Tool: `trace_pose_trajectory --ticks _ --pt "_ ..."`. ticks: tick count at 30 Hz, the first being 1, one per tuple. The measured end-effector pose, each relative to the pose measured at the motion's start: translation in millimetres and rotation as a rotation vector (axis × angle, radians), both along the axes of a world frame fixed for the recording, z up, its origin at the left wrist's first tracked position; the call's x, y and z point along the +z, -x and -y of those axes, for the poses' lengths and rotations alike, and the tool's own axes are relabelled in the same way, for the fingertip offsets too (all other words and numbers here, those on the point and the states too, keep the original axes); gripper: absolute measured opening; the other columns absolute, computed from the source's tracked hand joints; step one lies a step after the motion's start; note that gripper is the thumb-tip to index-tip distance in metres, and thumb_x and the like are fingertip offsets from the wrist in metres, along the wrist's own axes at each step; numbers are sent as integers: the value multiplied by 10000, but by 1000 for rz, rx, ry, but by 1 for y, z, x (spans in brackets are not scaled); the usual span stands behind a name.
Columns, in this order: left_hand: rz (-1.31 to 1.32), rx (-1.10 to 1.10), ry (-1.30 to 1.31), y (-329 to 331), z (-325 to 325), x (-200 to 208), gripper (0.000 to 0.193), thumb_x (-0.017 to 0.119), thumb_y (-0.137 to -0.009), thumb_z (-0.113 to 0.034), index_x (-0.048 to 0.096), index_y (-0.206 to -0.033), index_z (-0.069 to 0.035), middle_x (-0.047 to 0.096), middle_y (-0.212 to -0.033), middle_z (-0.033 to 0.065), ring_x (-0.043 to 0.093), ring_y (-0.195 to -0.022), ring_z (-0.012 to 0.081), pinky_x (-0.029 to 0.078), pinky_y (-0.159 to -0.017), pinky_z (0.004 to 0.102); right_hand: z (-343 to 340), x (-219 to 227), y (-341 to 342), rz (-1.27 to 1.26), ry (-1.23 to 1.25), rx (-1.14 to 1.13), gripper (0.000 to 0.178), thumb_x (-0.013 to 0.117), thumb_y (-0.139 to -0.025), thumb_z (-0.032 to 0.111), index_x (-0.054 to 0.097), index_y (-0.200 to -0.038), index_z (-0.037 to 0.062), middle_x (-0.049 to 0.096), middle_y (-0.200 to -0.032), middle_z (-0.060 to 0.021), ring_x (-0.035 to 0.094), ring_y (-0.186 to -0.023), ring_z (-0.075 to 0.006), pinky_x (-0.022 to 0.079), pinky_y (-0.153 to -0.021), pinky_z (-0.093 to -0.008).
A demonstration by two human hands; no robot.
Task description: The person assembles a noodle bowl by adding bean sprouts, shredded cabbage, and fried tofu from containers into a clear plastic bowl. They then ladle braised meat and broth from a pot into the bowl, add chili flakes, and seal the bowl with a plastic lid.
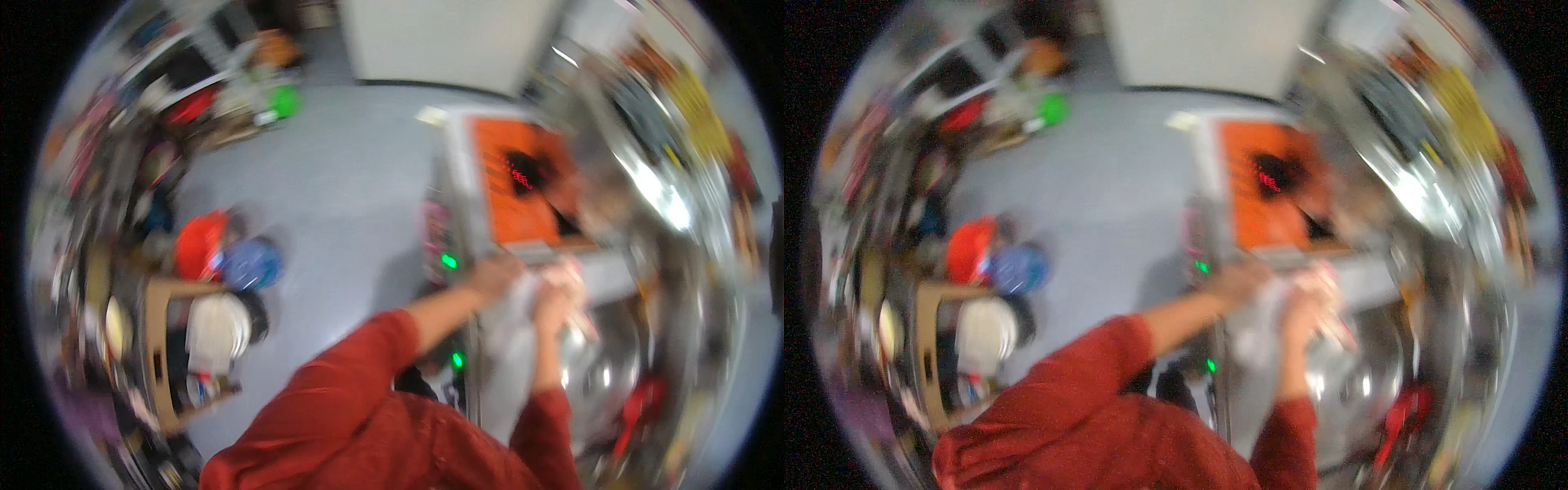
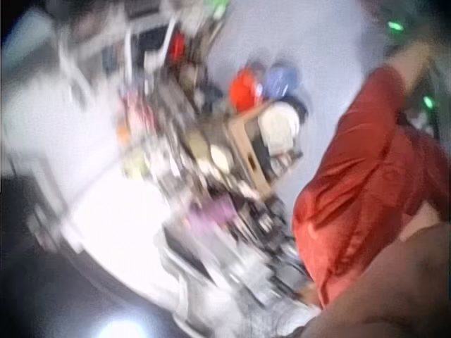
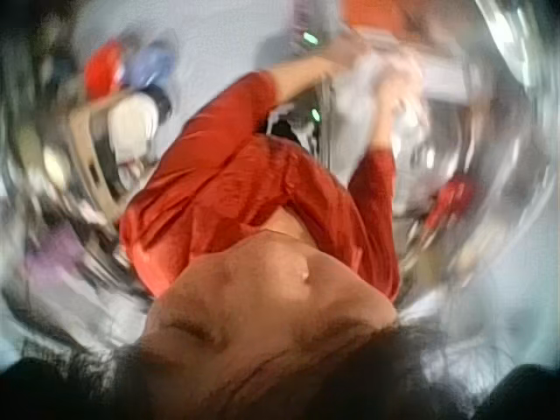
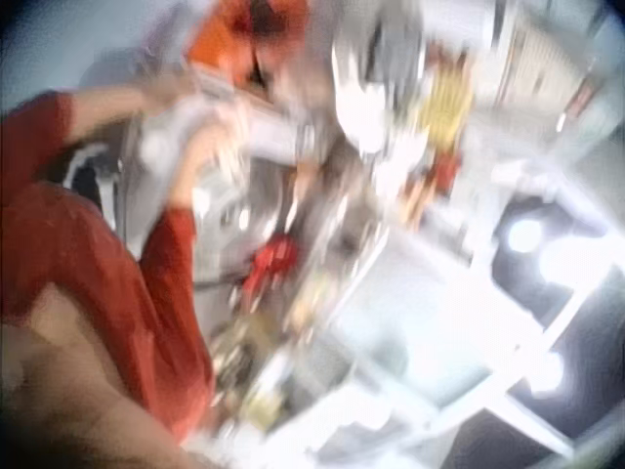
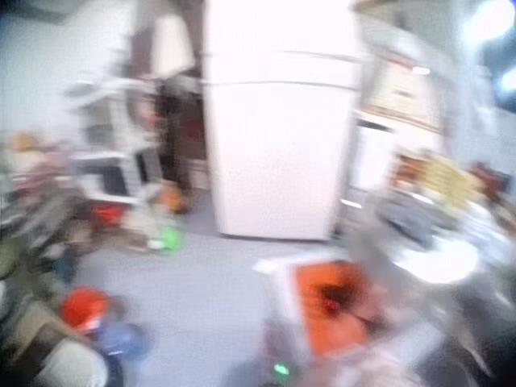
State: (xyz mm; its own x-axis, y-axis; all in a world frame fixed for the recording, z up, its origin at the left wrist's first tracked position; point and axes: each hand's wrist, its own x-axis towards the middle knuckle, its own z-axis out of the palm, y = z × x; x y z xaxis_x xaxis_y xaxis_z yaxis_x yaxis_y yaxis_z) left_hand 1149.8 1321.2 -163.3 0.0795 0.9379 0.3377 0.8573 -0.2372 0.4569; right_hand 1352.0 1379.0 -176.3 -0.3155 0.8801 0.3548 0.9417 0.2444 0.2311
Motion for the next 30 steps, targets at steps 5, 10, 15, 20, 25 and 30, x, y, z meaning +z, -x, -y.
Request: trace_pose_trajectory --ticks 5,10,15,20,25,30 --pt "-173 -111 -48 25 4 33 258 604 -856 -239 649 -1097 -158 589 -1021 37 583 -968 295 541 -736 411 121 47 78 -567 309 100 442 582 -890 200 509 -1295 38 458 -1298 -313 510 -1148 -464 490 -916 -499" --pt "-187 -121 -82 22 4 50 294 607 -854 -160 693 -1134 -180 547 -886 27 562 -844 252 535 -635 379 178 87 60 -662 418 61 570 674 -850 225 462 -1352 59 428 -1369 -296 562 -1165 -410 573 -746 -441" --pt "-239 -107 -183 20 3 36 296 593 -871 -151 691 -1146 -196 554 -897 31 570 -828 252 543 -651 385 135 85 13 -531 546 -340 565 646 -876 333 451 -1331 60 458 -1329 -318 641 -1033 -396 574 -700 -440" --pt "-324 -97 -78 21 -3 37 311 593 -884 -166 683 -1179 -204 598 -1011 55 601 -928 294 547 -738 428 204 75 -14 -496 507 -443 559 624 -889 400 436 -1316 91 487 -1261 -333 675 -717 -420 552 -572 -475" --pt "-442 -122 13 16 -4 58 295 614 -872 -179 643 -1165 -167 591 -1075 98 575 -996 331 523 -797 444 336 73 -92 -452 518 -740 594 571 -925 411 389 -1391 89 503 -1278 -307 695 -706 -359 562 -581 -454" --pt "-288 -431 -206 -28 16 81 269 657 -829 -122 636 -1097 -121 542 -960 109 538 -902 311 472 -767 420 349 74 -194 -390 389 -1069 451 515 -955 361 446 -1297 74 576 -1173 -248 697 -750 -374 561 -616 -478"
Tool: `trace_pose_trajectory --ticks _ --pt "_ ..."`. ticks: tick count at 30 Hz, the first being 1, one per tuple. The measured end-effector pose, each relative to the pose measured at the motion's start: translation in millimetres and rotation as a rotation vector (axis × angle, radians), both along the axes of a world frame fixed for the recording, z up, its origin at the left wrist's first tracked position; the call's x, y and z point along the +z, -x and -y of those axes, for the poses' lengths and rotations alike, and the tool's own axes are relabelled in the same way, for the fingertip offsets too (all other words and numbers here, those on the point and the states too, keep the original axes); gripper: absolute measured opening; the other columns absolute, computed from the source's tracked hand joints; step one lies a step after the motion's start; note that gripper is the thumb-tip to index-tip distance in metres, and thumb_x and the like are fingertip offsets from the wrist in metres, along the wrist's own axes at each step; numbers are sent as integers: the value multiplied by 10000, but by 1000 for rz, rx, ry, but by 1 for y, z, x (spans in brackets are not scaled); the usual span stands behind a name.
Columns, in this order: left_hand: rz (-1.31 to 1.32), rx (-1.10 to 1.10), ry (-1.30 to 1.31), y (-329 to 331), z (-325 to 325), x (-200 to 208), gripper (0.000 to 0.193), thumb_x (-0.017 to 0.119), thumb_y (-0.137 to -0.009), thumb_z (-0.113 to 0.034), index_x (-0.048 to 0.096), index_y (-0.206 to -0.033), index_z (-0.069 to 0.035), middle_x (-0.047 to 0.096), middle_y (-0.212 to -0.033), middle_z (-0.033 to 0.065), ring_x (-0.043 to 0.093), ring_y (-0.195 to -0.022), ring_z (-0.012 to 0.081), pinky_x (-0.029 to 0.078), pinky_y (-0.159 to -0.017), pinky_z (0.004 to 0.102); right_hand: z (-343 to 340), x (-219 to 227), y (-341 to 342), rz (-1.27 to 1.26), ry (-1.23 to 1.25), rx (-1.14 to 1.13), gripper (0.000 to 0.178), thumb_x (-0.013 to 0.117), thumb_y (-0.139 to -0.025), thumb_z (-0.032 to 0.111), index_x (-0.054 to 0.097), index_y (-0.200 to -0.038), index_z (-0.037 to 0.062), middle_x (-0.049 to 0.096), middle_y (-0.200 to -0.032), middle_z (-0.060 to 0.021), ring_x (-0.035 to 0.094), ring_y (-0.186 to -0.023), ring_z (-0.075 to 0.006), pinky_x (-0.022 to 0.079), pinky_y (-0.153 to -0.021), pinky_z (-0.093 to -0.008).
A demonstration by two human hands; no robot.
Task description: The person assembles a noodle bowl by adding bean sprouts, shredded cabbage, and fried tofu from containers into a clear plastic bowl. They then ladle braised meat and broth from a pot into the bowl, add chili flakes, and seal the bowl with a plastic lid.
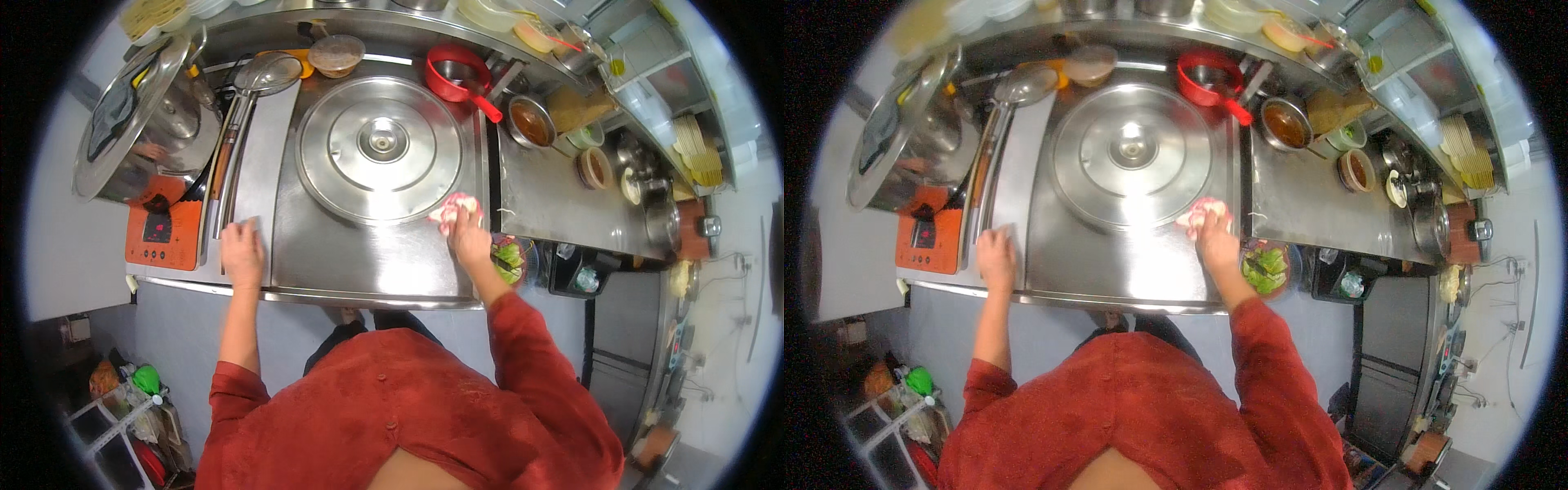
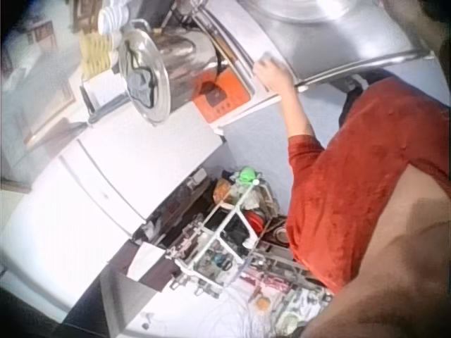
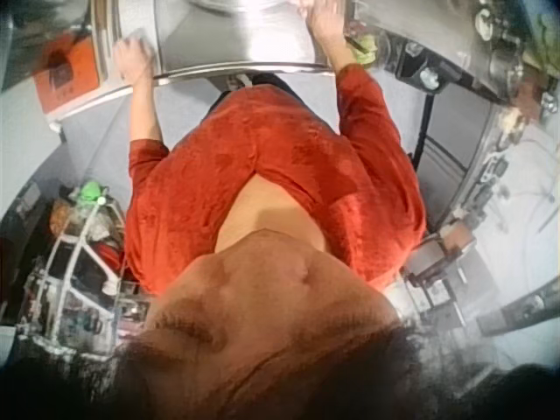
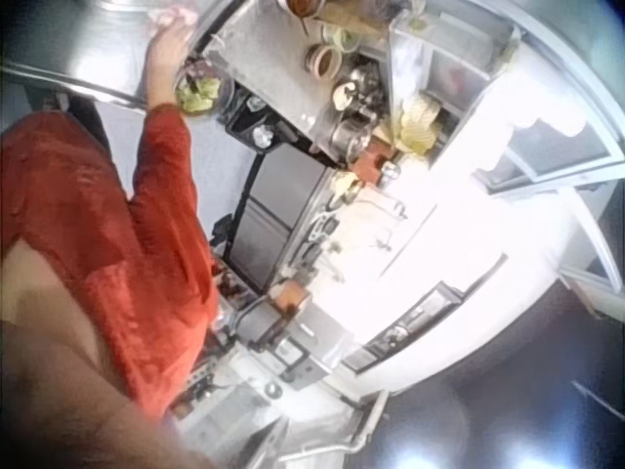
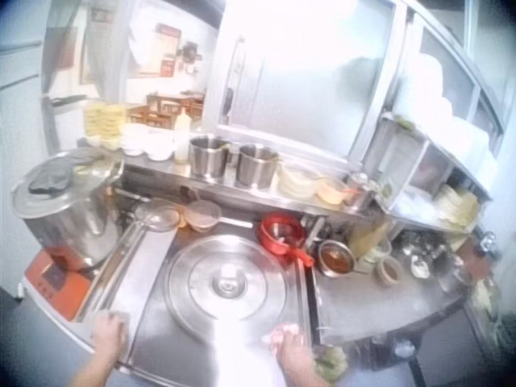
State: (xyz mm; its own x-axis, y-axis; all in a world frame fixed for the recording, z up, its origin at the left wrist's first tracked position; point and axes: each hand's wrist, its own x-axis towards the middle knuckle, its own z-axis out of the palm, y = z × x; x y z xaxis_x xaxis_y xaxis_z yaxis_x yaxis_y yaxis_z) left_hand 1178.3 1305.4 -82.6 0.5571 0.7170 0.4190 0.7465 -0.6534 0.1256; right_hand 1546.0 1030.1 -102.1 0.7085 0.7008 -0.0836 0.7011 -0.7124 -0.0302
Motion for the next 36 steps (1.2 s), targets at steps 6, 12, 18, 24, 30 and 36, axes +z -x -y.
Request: trace_pose_trajectory --ticks 6,12,18,24,30,36 --pt "225 -422 148 -112 70 -17 301 650 -800 -90 660 -1100 -107 581 -969 92 563 -905 287 480 -783 392 -49 19 -72 -181 -266 -360 406 503 -926 390 676 -1073 52 655 -1010 -210 673 -856 -404 528 -791 -503" --pt "261 -332 210 -141 75 -33 130 677 -692 -85 627 -811 -101 589 -851 36 577 -864 254 483 -754 383 -80 13 -50 61 -288 343 299 694 -801 216 695 -1078 103 612 -1110 -136 583 -992 -344 507 -833 -433" --pt "280 -316 73 -147 73 -37 77 674 -697 -96 650 -769 -85 643 -861 38 614 -915 243 474 -783 388 -139 -3 10 -739 -265 687 348 707 -748 285 711 -1058 126 633 -1162 -85 562 -1133 -297 461 -928 -451" --pt "218 -305 62 -147 74 -40 84 678 -715 -123 654 -794 -107 638 -882 -1 611 -932 208 416 -802 370 -320 -14 33 -17 -761 948 319 656 -748 369 678 -1034 230 596 -1127 -75 568 -1080 -231 435 -849 -477" --pt "156 -291 42 -145 74 -45 135 726 -689 -143 643 -795 -150 640 -871 -39 606 -913 199 387 -764 378 -328 -17 -111 390 -454 536 358 597 -856 398 643 -1148 197 593 -1084 -55 579 -1045 -254 450 -815 -573" --pt "76 -325 -18 -146 69 -44 169 746 -683 -173 633 -806 -149 609 -840 -33 590 -900 205 380 -739 386 -168 -24 -113 128 -393 145 283 650 -843 289 597 -1047 100 546 -1108 -154 577 -1004 -324 556 -701 -504"
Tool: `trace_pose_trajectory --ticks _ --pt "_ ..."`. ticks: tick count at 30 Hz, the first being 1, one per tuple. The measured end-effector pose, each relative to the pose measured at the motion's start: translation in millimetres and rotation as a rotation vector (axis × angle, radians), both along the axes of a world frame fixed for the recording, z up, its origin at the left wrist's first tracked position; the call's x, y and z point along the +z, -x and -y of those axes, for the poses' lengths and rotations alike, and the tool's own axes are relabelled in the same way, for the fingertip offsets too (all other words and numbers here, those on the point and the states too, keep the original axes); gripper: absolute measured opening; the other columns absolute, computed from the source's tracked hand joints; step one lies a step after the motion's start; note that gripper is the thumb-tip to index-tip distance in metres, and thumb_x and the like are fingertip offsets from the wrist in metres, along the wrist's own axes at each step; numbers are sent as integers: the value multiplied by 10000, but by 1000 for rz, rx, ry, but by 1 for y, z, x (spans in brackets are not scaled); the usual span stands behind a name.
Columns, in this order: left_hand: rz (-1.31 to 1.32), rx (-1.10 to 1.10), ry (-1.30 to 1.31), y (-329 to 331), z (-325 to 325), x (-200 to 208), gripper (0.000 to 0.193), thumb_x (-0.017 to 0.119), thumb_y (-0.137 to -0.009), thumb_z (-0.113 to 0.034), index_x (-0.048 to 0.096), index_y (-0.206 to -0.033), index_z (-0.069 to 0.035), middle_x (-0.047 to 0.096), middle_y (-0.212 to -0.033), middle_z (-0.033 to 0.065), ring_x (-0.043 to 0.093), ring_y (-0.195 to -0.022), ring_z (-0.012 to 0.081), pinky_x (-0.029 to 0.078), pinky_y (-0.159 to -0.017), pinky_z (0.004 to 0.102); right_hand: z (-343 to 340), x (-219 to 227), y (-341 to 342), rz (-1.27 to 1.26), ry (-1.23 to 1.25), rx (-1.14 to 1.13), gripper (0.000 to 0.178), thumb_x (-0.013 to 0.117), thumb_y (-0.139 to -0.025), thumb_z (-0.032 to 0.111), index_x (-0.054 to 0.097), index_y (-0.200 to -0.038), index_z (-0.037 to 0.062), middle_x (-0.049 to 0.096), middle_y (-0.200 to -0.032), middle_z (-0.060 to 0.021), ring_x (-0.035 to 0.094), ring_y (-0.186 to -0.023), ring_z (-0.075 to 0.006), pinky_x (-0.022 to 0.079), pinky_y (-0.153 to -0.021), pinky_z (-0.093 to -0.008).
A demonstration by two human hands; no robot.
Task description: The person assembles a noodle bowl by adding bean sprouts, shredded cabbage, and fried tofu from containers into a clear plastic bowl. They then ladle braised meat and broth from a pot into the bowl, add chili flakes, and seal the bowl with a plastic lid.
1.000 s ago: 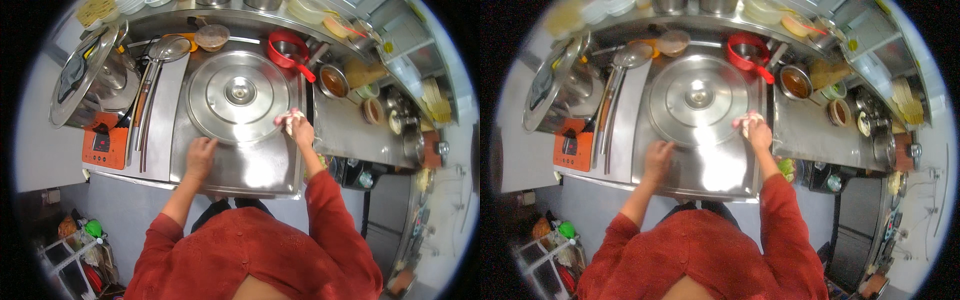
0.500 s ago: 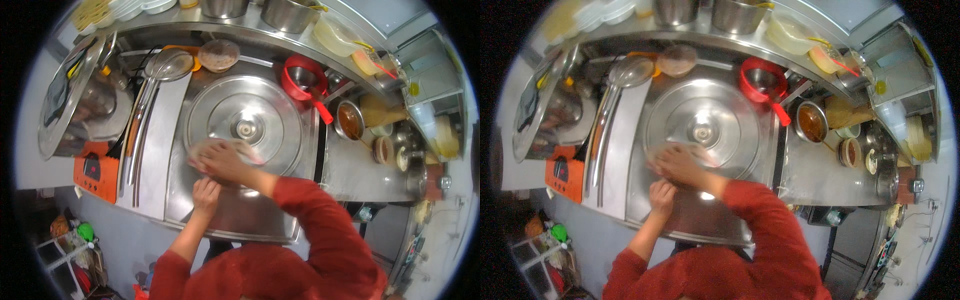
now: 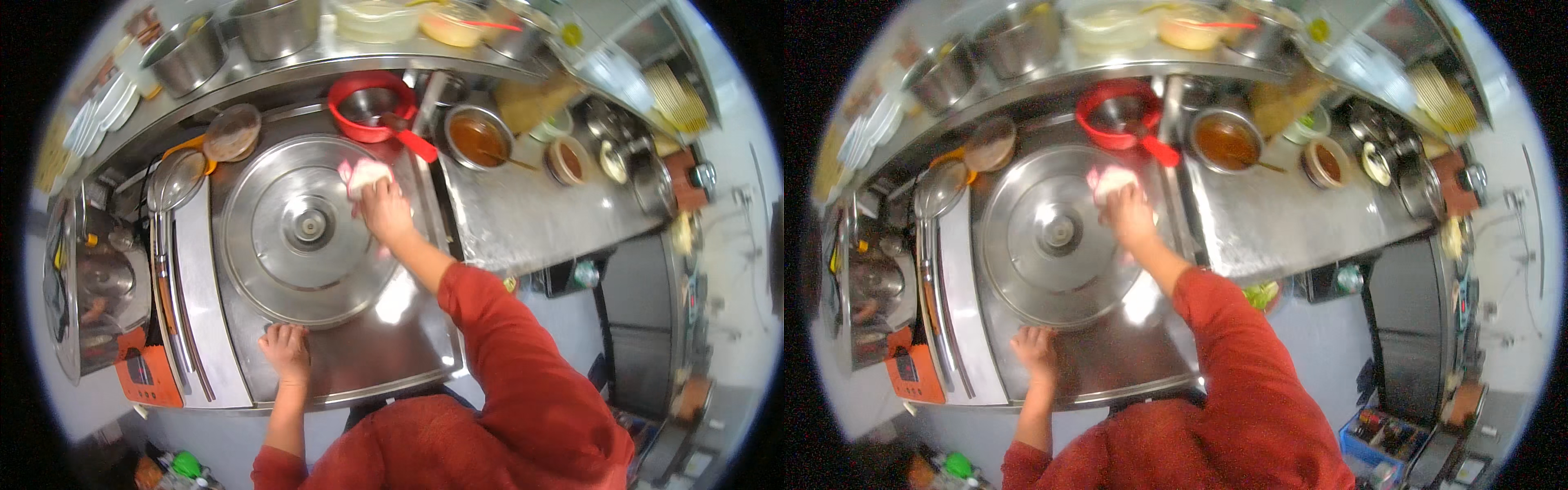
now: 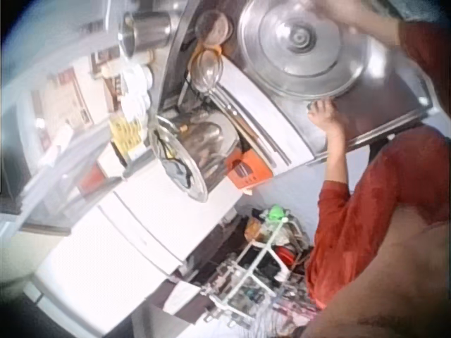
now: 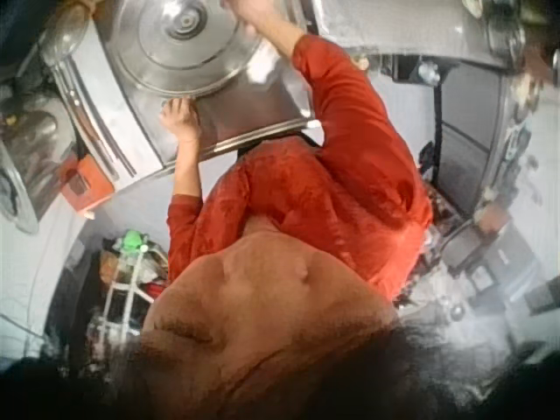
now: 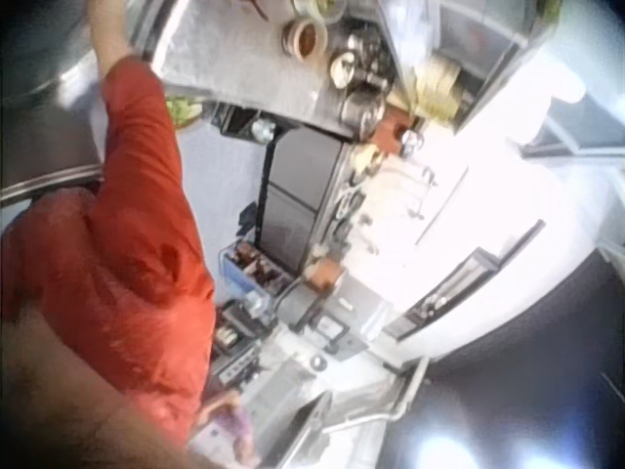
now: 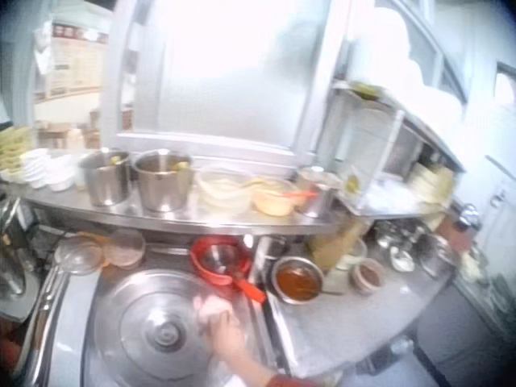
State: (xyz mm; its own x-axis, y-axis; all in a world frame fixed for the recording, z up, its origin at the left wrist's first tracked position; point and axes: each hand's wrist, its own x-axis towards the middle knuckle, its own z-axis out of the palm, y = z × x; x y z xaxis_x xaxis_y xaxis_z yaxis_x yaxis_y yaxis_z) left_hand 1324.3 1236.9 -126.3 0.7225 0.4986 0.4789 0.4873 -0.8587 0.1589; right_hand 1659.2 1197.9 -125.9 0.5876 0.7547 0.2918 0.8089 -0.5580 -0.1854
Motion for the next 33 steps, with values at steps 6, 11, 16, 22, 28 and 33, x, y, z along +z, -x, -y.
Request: trace_pose_trajectory --ticks 6,11,16,22,28,33 --pt "-79 -39 6 3 -4 7 142 745 -719 -165 651 -825 -146 618 -842 -17 568 -885 215 371 -749 389 135 25 110 -276 5 107 503 711 -783 335 562 -1214 122 527 -1196 -137 579 -1033 -320 585 -684 -441" --pt "-22 -37 29 -1 -3 7 142 755 -720 -190 654 -809 -142 624 -853 -15 560 -879 226 368 -762 403 200 44 130 -277 214 92 558 672 -798 275 509 -1313 139 499 -1239 -129 563 -1066 -321 580 -759 -441" --pt "-131 24 61 -11 12 31 87 740 -748 -124 659 -782 -125 635 -861 13 562 -852 240 379 -770 402 224 61 51 -56 148 -53 551 618 -862 318 484 -1382 196 437 -1445 -82 505 -1177 -321 439 -954 -580" --pt "195 -134 400 -99 73 59 84 699 -838 -66 704 -922 -67 612 -824 61 593 -757 216 456 -654 335 244 38 -26 -49 209 -32 561 582 -910 381 439 -1431 232 389 -1508 -64 383 -1375 -272 298 -1069 -636" --pt "602 -92 1492 -264 119 71 369 621 -970 -190 529 -1284 -21 609 -880 41 633 -708 134 498 -547 234 338 27 -147 25 181 -176 585 559 -912 382 442 -1418 113 402 -1491 -125 327 -1419 -310 231 -1138 -592" --pt "701 13 1768 -399 105 54 539 595 -983 -324 354 -1339 1 515 -1096 169 690 -757 279 605 -673 357 374 28 -208 -8 100 -159 560 635 -860 306 502 -1304 -8 414 -1424 -281 322 -1401 -406 239 -1141 -574"
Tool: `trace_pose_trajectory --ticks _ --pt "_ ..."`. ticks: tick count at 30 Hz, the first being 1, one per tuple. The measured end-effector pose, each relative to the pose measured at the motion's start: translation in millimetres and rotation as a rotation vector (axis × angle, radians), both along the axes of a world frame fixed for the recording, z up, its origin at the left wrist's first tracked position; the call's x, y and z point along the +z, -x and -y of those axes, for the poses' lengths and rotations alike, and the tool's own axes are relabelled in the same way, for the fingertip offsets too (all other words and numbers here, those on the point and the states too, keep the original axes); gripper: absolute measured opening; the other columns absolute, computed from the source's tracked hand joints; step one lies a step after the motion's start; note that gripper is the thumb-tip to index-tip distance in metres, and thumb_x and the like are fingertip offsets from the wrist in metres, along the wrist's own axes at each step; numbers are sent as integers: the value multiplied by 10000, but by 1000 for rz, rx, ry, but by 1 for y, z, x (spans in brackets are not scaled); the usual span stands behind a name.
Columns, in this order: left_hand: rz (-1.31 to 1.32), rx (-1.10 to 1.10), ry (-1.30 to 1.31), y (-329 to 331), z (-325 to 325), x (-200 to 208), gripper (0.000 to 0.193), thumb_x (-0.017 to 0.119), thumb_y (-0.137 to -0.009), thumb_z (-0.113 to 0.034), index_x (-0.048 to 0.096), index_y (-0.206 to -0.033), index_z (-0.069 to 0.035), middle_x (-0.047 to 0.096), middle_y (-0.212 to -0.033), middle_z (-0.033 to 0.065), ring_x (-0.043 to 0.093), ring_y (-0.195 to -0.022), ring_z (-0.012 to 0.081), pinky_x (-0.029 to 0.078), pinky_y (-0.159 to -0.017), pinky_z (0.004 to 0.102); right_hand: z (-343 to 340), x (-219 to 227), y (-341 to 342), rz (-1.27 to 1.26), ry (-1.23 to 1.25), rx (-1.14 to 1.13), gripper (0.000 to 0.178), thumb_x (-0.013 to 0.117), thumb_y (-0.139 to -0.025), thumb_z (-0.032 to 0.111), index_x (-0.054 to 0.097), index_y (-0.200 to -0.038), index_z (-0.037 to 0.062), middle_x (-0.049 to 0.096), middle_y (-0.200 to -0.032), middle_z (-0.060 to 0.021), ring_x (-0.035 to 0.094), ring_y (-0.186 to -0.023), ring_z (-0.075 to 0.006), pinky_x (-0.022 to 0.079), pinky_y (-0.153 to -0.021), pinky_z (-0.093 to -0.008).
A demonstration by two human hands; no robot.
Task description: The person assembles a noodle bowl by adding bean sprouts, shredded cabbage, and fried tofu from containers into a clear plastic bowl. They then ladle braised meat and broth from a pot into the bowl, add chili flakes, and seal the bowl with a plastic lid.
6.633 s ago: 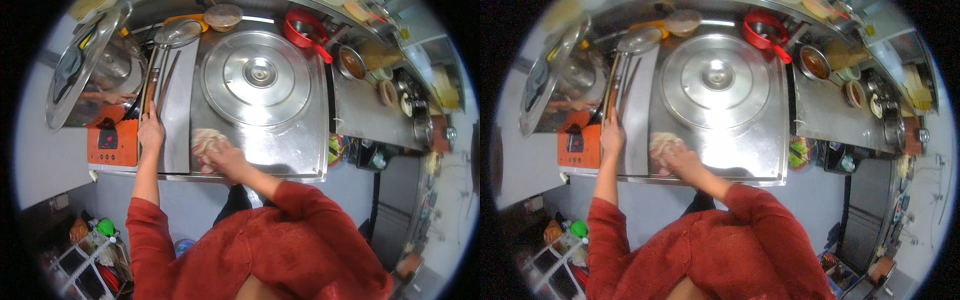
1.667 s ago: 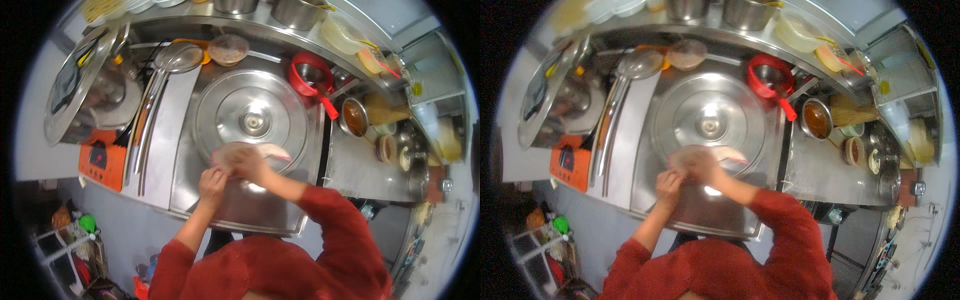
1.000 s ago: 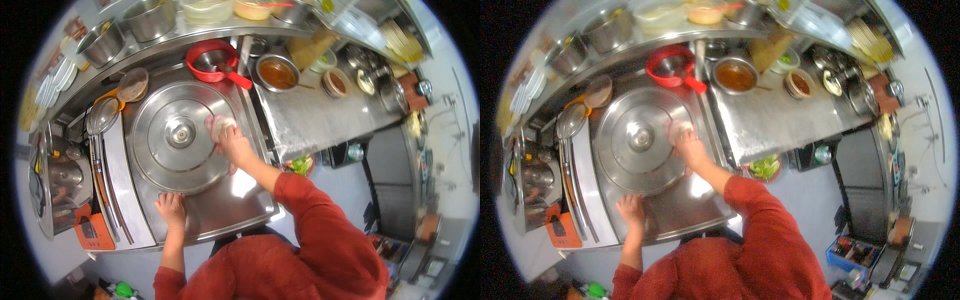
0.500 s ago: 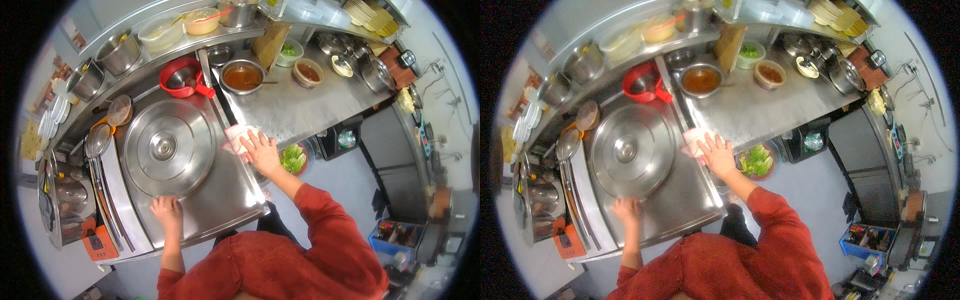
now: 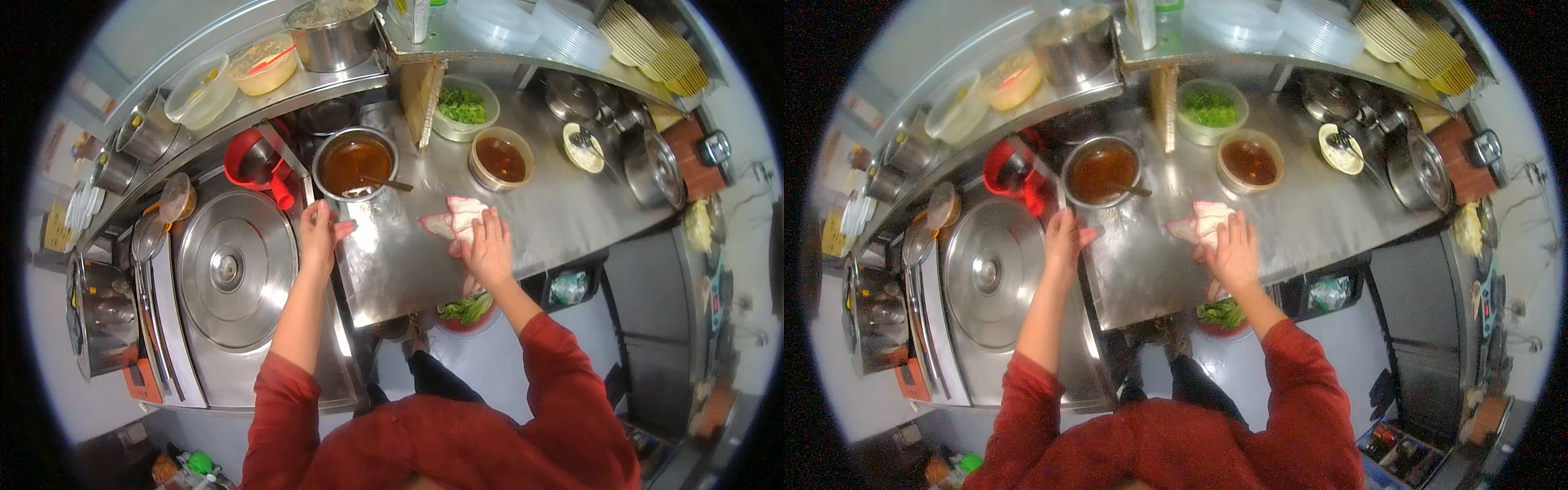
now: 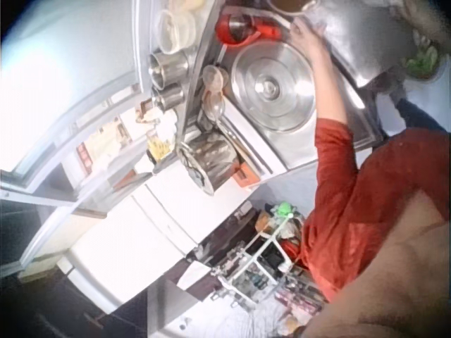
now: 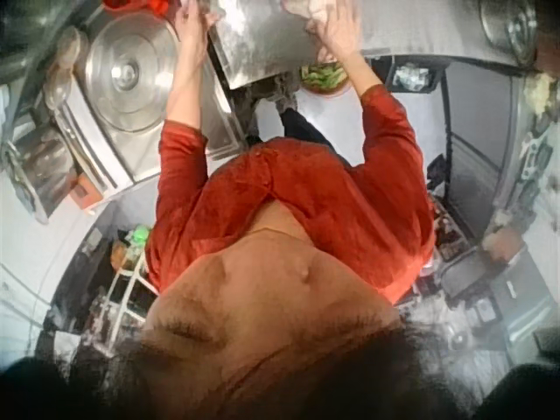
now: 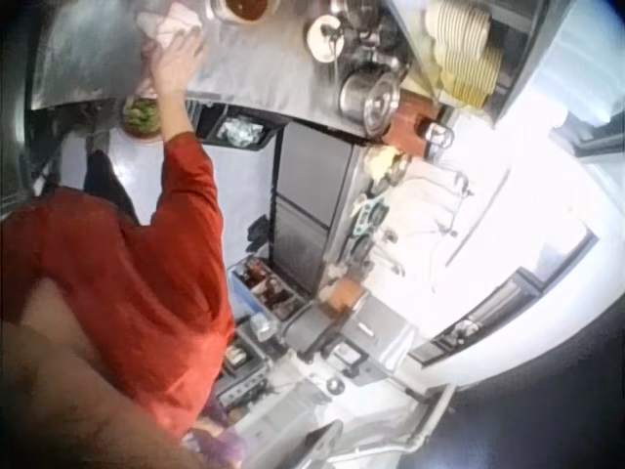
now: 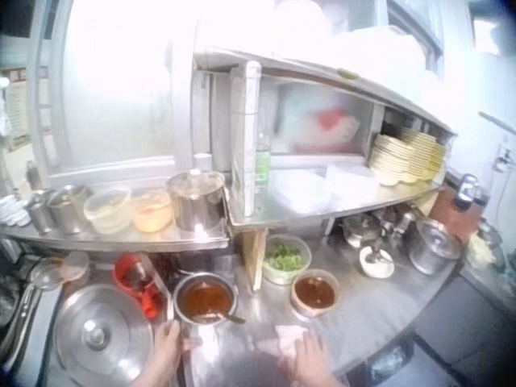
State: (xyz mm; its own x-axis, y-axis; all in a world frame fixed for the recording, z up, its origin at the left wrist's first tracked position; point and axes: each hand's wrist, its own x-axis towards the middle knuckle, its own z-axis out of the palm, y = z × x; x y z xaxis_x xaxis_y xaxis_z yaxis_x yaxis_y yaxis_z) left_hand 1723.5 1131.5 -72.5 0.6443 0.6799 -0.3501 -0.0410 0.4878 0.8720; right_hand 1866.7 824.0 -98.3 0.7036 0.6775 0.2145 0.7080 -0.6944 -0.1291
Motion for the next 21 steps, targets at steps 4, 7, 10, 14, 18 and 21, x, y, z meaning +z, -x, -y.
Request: trace_pose_trajectory --ticks 4,7,10,14,18,21 --pt "-31 93 44 -46 -18 -15 275 615 -968 -195 397 -1053 -51 589 -903 154 669 -623 283 619 -586 388 -43 -17 -21 -122 -248 3 510 654 -829 259 538 -1242 -17 434 -1380 -314 332 -1364 -470 279 -1130 -560" --pt "-26 103 110 -48 -29 -12 119 555 -948 -25 447 -924 -68 606 -861 122 648 -608 267 633 -571 403 -75 -22 -25 51 -357 81 496 652 -832 254 542 -1238 -9 434 -1355 -336 339 -1343 -496 317 -1104 -564" --pt "-20 130 108 -44 -26 2 131 535 -943 -5 474 -847 -68 613 -865 109 648 -615 262 639 -584 407 -101 -18 -25 20 -281 114 591 598 -879 322 489 -1374 19 449 -1363 -311 403 -1318 -465 324 -1101 -549" --pt "27 100 41 -36 -25 38 134 530 -956 -32 515 -825 -59 648 -886 115 674 -653 237 644 -598 391 -148 -1 -22 -29 -262 172 535 583 -890 379 568 -1295 31 532 -1299 -289 474 -1270 -435 289 -1127 -527" --pt "3 58 20 -29 -30 73 150 557 -954 -40 527 -808 -56 658 -864 110 695 -699 237 646 -608 367 -205 21 -14 -402 75 384 450 553 -889 443 670 -1144 92 603 -1232 -210 544 -1196 -365 308 -1110 -490" --pt "15 56 31 -27 -32 85 154 568 -947 -33 526 -801 -56 653 -854 108 695 -696 238 646 -608 365 -235 23 3 -527 182 612 407 559 -868 455 705 -1066 130 625 -1196 -158 561 -1171 -325 330 -1088 -471"
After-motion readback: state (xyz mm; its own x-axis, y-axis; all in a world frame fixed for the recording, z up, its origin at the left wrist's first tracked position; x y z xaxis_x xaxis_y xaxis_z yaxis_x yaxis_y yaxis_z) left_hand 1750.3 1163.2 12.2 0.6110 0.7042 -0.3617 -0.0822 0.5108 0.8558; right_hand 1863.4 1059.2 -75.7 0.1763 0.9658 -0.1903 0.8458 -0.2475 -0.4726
